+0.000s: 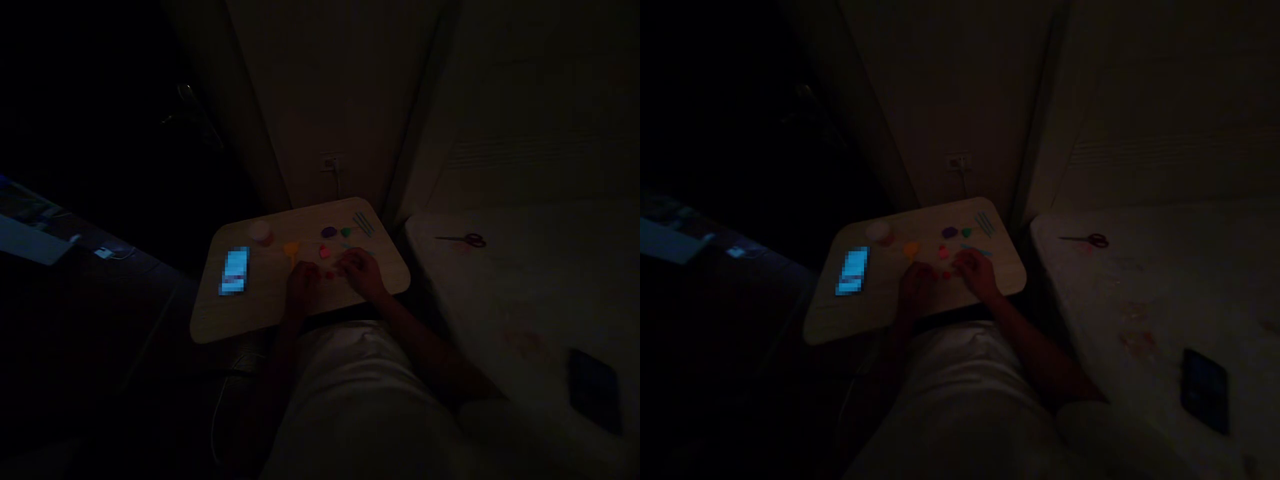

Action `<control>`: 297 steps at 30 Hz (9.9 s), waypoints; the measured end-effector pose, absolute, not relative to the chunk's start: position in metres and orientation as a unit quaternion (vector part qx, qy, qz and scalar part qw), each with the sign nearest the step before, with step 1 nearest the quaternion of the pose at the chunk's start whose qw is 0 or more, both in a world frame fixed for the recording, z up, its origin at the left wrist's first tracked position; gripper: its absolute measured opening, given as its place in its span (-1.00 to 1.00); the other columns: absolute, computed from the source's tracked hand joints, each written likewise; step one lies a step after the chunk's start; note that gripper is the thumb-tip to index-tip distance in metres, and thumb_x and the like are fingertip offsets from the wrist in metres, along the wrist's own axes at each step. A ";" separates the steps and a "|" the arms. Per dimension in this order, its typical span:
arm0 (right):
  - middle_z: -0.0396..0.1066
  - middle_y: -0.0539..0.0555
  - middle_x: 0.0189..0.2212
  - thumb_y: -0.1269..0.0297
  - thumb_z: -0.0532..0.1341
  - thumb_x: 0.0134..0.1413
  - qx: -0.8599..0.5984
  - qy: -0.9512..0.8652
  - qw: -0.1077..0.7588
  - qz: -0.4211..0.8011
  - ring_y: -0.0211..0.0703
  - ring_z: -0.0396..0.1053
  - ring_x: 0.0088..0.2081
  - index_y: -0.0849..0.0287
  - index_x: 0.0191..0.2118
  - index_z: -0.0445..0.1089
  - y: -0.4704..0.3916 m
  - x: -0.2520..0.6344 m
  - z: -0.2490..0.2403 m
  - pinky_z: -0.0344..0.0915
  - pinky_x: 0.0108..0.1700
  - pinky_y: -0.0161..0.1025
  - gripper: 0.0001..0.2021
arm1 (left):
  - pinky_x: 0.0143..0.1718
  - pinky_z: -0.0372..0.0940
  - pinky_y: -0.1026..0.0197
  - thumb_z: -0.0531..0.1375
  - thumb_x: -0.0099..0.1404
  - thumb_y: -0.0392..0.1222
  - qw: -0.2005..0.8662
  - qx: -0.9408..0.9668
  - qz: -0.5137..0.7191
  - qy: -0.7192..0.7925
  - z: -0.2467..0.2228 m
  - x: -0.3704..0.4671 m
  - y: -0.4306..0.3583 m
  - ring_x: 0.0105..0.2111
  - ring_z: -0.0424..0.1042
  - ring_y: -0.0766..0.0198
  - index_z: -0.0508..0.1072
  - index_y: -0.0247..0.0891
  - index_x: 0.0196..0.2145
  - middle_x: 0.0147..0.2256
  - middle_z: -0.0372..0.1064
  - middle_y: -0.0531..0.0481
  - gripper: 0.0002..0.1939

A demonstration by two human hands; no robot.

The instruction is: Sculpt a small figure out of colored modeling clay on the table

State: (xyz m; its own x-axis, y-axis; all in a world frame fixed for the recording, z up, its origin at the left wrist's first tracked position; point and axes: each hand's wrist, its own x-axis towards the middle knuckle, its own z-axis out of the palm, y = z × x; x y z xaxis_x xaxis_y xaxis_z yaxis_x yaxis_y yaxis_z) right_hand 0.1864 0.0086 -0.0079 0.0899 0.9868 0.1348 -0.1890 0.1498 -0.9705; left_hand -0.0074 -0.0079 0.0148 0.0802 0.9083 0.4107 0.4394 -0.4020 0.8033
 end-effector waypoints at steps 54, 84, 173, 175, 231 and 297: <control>0.48 0.01 -0.46 0.09 0.36 0.03 -0.480 -0.536 0.563 0.406 -0.15 0.42 -0.40 0.12 -0.38 0.44 0.008 0.190 -0.006 0.38 -0.31 -0.24 -0.79 | -0.23 0.33 0.21 0.10 0.36 -0.30 0.238 0.697 0.479 0.478 0.015 -0.008 -0.007 -0.32 0.44 0.25 0.44 -0.21 -0.29 -0.33 0.47 0.02 -0.88; 0.64 0.15 -0.23 0.03 0.29 0.13 -0.474 -0.554 0.540 0.420 -0.06 0.56 -0.30 0.14 -0.16 0.56 0.008 0.189 -0.006 0.50 -0.26 -0.16 -0.70 | -0.20 0.34 0.19 0.11 0.35 -0.29 0.239 0.703 0.467 0.480 0.017 -0.008 -0.008 -0.30 0.45 0.23 0.43 -0.20 -0.32 -0.33 0.46 0.00 -0.88; 0.63 0.14 -0.22 0.17 0.32 0.13 -0.473 -0.590 0.557 0.344 -0.08 0.53 -0.22 0.13 -0.24 0.60 0.009 0.190 -0.008 0.43 -0.16 -0.18 -0.83 | -0.11 0.24 -0.08 0.17 0.40 -0.15 -0.072 0.769 0.237 0.590 0.014 0.001 -0.016 -0.13 0.34 -0.13 0.42 -0.25 -0.26 -0.18 0.36 -0.27 -0.88; 0.63 0.13 -0.22 0.17 0.31 0.13 -0.471 -0.597 0.549 0.346 -0.09 0.53 -0.22 0.13 -0.21 0.60 0.009 0.190 -0.008 0.42 -0.16 -0.18 -0.81 | -0.10 0.25 -0.06 0.14 0.44 -0.15 -0.069 0.783 0.261 0.560 0.014 0.001 -0.016 -0.14 0.34 -0.08 0.44 -0.26 -0.22 -0.18 0.35 -0.25 -0.85; 0.58 0.07 -0.32 0.08 0.30 0.21 -0.432 -0.664 0.483 0.373 -0.15 0.47 -0.30 0.13 -0.27 0.58 0.005 0.191 -0.004 0.35 -0.22 -0.23 -0.77 | -0.07 0.32 0.04 0.06 0.55 -0.10 0.004 0.832 0.336 0.443 0.013 -0.005 -0.014 -0.18 0.36 0.09 0.54 -0.25 -0.05 -0.23 0.37 -0.14 -0.71; 0.62 0.09 -0.34 0.06 0.42 0.06 -0.417 -0.630 0.492 0.433 -0.09 0.53 -0.30 0.13 -0.30 0.60 0.006 0.192 -0.005 0.42 -0.21 -0.20 -0.76 | -0.09 0.39 0.10 0.07 0.55 -0.08 0.073 0.834 0.352 0.419 0.008 -0.007 -0.010 -0.18 0.39 0.15 0.53 -0.23 -0.01 -0.18 0.32 -0.11 -0.71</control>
